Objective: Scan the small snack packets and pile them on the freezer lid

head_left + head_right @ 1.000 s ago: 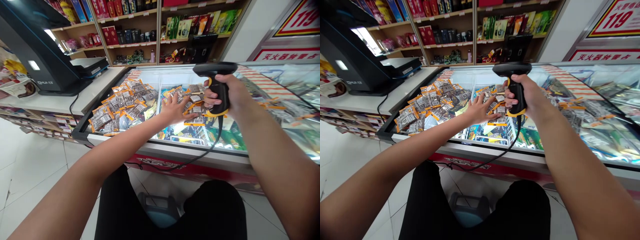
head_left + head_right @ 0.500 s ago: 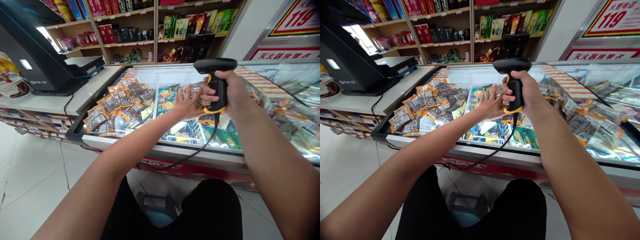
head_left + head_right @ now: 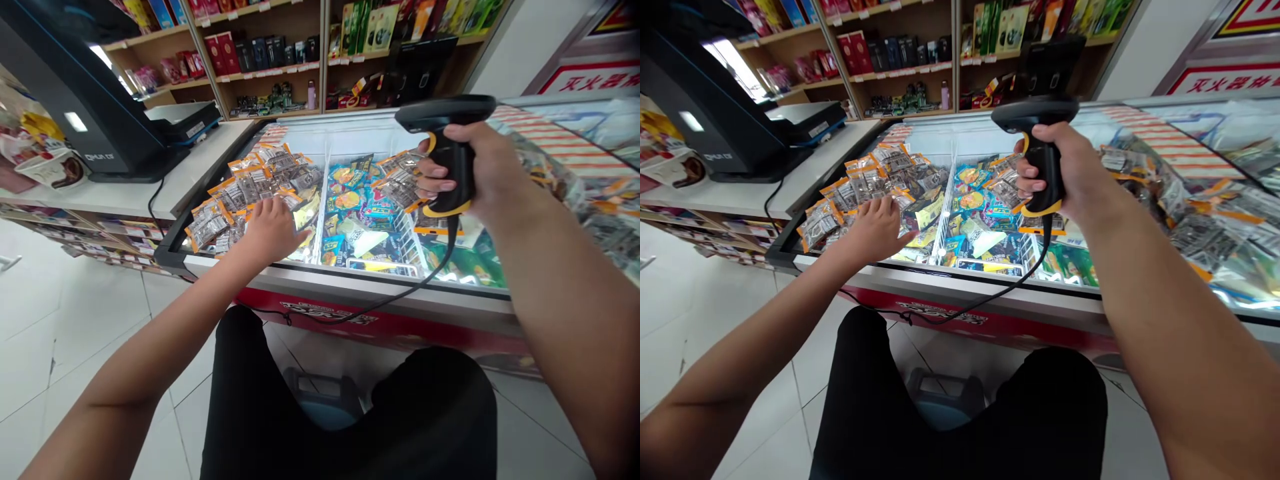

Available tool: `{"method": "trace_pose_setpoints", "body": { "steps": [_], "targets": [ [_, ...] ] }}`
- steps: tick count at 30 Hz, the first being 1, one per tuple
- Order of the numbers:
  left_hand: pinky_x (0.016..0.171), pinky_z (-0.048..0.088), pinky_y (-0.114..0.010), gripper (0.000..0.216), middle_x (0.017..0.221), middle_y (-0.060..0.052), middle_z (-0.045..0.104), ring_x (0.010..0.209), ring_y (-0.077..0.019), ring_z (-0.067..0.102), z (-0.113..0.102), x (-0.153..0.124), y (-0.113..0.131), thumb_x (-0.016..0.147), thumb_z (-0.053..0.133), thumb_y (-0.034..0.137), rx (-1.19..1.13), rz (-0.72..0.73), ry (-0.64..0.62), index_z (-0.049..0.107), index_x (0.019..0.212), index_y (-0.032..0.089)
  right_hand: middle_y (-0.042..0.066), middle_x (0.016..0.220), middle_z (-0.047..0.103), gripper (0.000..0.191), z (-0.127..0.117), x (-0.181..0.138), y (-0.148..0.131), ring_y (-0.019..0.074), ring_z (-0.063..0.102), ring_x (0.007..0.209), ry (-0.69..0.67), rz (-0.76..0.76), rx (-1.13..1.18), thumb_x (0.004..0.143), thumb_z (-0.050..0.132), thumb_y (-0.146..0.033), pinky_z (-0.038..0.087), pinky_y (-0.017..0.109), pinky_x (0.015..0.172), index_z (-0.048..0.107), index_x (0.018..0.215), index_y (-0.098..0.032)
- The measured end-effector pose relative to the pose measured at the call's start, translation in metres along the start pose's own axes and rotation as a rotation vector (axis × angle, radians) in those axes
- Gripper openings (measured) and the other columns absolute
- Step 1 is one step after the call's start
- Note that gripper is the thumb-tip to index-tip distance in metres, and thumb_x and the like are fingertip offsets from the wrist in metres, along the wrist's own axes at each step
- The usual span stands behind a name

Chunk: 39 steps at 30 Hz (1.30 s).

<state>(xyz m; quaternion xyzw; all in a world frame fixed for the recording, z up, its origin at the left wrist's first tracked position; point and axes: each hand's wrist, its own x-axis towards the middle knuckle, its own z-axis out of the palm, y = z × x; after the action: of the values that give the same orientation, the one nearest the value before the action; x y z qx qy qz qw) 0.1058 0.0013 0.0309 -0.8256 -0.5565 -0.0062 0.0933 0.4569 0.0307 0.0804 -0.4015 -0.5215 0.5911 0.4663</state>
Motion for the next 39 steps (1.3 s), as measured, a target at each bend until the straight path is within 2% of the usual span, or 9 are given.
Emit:
{"method": "trace_pose_setpoints", "body": {
  "steps": [5, 9, 14, 17, 21, 28, 32, 36, 39],
  "targets": [
    [0.143, 0.018, -0.065, 0.06, 0.176, -0.023, 0.05, 0.167, -0.0426, 0.04, 0.008, 0.017, 0.014, 0.113, 0.049, 0.052, -0.117, 0.259, 0.048, 0.058, 0.161, 0.017, -0.008, 0.059, 0.046, 0.032, -0.001, -0.001, 0.004, 0.0079, 0.032, 0.044, -0.095, 0.099, -0.095, 0.094, 0.075, -0.05, 0.039, 0.029, 0.051, 0.058, 0.102, -0.024],
    [0.134, 0.03, -0.069, 0.043, 0.176, -0.013, 0.053, 0.163, -0.04, 0.045, 0.001, 0.046, 0.002, 0.115, 0.046, 0.041, -0.238, 0.344, 0.031, 0.069, 0.15, 0.032, -0.004, 0.06, 0.052, 0.035, 0.001, -0.007, 0.008, 0.0096, 0.035, 0.043, -0.247, 0.209, -0.279, 0.094, 0.079, -0.05, 0.033, 0.028, 0.047, 0.057, 0.104, -0.024],
    [0.133, 0.032, -0.063, 0.045, 0.173, -0.007, 0.061, 0.158, -0.0348, 0.05, 0.002, 0.058, -0.018, 0.108, 0.054, 0.032, -0.344, 0.459, -0.026, 0.068, 0.151, 0.035, -0.001, 0.063, 0.054, 0.039, 0.002, -0.013, 0.009, 0.0104, 0.04, 0.046, -0.314, 0.276, -0.413, 0.097, 0.08, -0.054, 0.032, 0.028, 0.044, 0.058, 0.101, -0.022],
    [0.134, 0.031, -0.062, 0.06, 0.176, -0.009, 0.057, 0.162, -0.0369, 0.044, 0.007, 0.053, -0.021, 0.103, 0.057, 0.032, -0.347, 0.462, 0.012, 0.06, 0.162, 0.033, -0.001, 0.064, 0.052, 0.046, 0.004, -0.015, 0.009, 0.0107, 0.041, 0.048, -0.331, 0.329, -0.393, 0.092, 0.087, -0.056, 0.034, 0.027, 0.043, 0.057, 0.1, -0.023],
    [0.131, 0.034, -0.063, 0.062, 0.163, -0.017, 0.064, 0.149, -0.0407, 0.054, 0.01, 0.048, -0.024, 0.103, 0.058, 0.046, -0.272, 0.397, 0.082, 0.061, 0.162, 0.026, 0.0, 0.066, 0.052, 0.051, 0.004, -0.016, 0.01, 0.0121, 0.045, 0.052, -0.329, 0.344, -0.412, 0.089, 0.091, -0.059, 0.037, 0.027, 0.042, 0.057, 0.099, -0.023],
    [0.128, 0.034, -0.069, 0.053, 0.143, -0.018, 0.07, 0.144, -0.0465, 0.054, 0.009, 0.045, -0.034, 0.098, 0.071, 0.061, -0.155, 0.173, 0.186, 0.078, 0.136, 0.026, 0.001, 0.068, 0.054, 0.048, 0.003, -0.014, 0.011, 0.013, 0.047, 0.049, -0.329, 0.352, -0.431, 0.091, 0.089, -0.059, 0.037, 0.028, 0.039, 0.059, 0.099, -0.023],
    [0.13, 0.032, -0.07, 0.053, 0.151, -0.018, 0.066, 0.148, -0.0478, 0.051, 0.01, 0.045, -0.025, 0.097, 0.074, 0.066, -0.159, 0.205, 0.18, 0.079, 0.131, 0.024, 0.0, 0.068, 0.054, 0.049, 0.005, -0.015, 0.01, 0.0119, 0.044, 0.048, -0.313, 0.344, -0.433, 0.09, 0.09, -0.059, 0.038, 0.029, 0.04, 0.058, 0.1, -0.023],
    [0.128, 0.034, -0.072, 0.051, 0.149, -0.017, 0.067, 0.151, -0.0512, 0.048, 0.007, 0.045, -0.003, 0.101, 0.069, 0.07, -0.213, 0.149, 0.262, 0.084, 0.115, 0.023, 0.0, 0.069, 0.054, 0.048, 0.003, -0.014, 0.011, 0.0109, 0.041, 0.046, -0.32, 0.331, -0.427, 0.093, 0.087, -0.059, 0.038, 0.03, 0.041, 0.055, 0.1, -0.024],
    [0.125, 0.038, -0.071, 0.048, 0.15, -0.016, 0.069, 0.148, -0.0487, 0.051, 0.002, 0.041, 0.006, 0.109, 0.057, 0.058, -0.274, 0.273, 0.212, 0.085, 0.098, 0.021, 0.0, 0.068, 0.054, 0.046, 0.001, -0.013, 0.01, 0.0107, 0.041, 0.046, -0.321, 0.32, -0.414, 0.094, 0.086, -0.058, 0.038, 0.03, 0.041, 0.056, 0.099, -0.024]
  ]
}}
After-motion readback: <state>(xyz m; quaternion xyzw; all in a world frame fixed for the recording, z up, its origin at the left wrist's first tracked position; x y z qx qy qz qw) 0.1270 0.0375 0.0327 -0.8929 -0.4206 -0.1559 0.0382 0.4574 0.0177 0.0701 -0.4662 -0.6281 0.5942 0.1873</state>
